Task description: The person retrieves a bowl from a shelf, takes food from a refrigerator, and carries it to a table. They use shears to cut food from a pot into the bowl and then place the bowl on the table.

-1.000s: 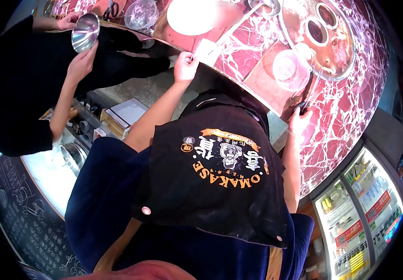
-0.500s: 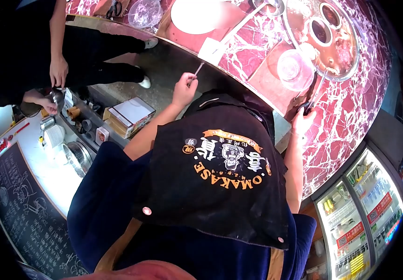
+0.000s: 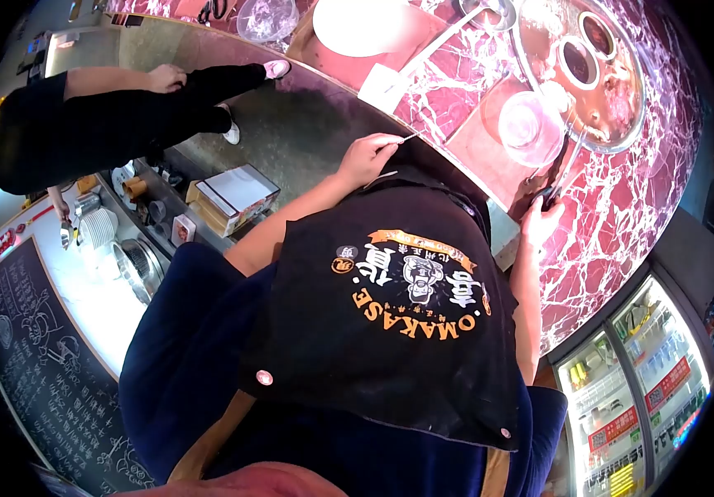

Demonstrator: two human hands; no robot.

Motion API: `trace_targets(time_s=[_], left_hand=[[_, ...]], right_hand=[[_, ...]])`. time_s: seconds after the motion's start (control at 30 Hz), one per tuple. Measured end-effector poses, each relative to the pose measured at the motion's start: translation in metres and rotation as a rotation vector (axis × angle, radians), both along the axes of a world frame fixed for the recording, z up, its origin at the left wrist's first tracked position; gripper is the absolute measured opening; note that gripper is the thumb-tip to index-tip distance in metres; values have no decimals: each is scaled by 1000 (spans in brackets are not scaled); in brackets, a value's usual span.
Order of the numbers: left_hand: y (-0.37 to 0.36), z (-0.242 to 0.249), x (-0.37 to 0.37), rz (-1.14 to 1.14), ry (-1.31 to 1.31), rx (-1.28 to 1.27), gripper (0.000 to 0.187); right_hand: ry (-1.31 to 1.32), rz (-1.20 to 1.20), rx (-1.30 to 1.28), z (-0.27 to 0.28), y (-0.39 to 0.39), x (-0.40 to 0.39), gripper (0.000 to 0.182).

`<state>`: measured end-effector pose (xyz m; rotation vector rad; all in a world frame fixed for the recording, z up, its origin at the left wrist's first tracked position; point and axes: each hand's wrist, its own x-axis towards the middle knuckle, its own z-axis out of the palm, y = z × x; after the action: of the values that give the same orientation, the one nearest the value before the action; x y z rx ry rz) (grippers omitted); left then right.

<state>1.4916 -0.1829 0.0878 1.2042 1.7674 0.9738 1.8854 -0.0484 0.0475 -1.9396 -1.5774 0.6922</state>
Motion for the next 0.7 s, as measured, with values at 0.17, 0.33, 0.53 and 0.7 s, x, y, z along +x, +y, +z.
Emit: trace_targets(time_s=[0.17,0.33,0.53,0.7], left_hand=[[3,-1,1,4,4,-6,24],[2,-3,1,16,6,-31,24],[3,-7,1,60,-16,8,23],[4,1,0,77,-14,-121,19]], right_hand=[[-23,11,37,-5,1,4,32],[4,11,33,-11,2,8,33],[-89,-2,19,-6,2,4,33],[-65,-7,21,-6,3,3,34]])
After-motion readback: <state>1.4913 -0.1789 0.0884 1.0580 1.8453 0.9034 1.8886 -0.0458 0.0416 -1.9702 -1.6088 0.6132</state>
